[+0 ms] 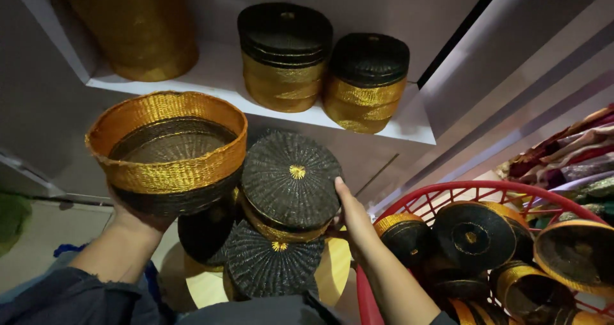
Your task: Organizing and stacking traditional songkok hats from a basket onto a shelf.
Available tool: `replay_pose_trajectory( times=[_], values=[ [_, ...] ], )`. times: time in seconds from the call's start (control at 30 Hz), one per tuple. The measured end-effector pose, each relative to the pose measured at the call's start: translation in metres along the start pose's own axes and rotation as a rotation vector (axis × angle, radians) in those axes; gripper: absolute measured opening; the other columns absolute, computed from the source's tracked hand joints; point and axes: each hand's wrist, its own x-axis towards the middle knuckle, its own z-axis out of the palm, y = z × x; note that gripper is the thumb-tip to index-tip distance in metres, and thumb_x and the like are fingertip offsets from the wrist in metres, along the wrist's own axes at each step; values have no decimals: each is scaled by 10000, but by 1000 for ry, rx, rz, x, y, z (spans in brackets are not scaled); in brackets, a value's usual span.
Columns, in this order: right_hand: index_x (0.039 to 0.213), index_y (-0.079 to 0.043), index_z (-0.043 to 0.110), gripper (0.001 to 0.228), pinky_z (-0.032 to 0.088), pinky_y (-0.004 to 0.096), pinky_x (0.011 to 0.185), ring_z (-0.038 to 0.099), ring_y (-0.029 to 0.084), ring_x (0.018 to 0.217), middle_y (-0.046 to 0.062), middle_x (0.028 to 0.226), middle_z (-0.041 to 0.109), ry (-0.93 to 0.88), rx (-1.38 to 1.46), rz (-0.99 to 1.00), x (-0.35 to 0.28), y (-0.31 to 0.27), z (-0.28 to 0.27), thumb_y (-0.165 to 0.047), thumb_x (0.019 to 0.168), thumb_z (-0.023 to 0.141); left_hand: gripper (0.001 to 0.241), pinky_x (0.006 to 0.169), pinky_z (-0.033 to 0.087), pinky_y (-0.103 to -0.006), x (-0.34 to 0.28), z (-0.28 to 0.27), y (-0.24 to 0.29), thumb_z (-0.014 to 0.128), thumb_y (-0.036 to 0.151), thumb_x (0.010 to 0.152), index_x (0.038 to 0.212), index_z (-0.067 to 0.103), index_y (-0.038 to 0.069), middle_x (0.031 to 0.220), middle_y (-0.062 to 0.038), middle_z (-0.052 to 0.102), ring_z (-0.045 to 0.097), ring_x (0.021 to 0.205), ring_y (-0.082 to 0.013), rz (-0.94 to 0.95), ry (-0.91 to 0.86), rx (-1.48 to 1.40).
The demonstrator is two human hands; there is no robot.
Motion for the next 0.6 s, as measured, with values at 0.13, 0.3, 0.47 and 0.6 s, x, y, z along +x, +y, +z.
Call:
replay_pose_trajectory(
  times=[0.13,0.3,0.47,0.6],
  values=[
    [921,-102,701,669,513,356,617,484,167,638,15,690,511,30,-38,64,-28,-21,10,-743,882,514,605,1045,569,-475,-1,-4,-7,430,597,1022,1389,636,162,1387,-79,667,642,1260,-284,-14,-17,-19],
    [1147,-107,644,576,504,324,668,622,122,797,-32,925,571,-77,-8,-50,-20,-8,7,-609,865,625,597,1046,566,-475,2,-7,-10,435,592,1030,1388,634,158,1383,-82,665,638,1258,-286,-11,-47,-38],
    [1219,-99,635,632,511,285,688,623,122,821,5,1012,599,-105,-26,-57,-11,-2,3,-630,877,619,589,1046,562,-475,9,-32,-11,440,588,1038,1388,632,155,1380,-85,662,633,1255,-289,-8,-65,-48],
    [1274,-141,608,651,453,306,642,600,139,836,-9,999,570,-61,22,-5,-26,-18,10,-624,839,635,583,1047,559,-476,36,-144,-25,445,585,1045,1388,630,152,1377,-88,660,629,1252,-290,-6,-81,-53]
  ],
)
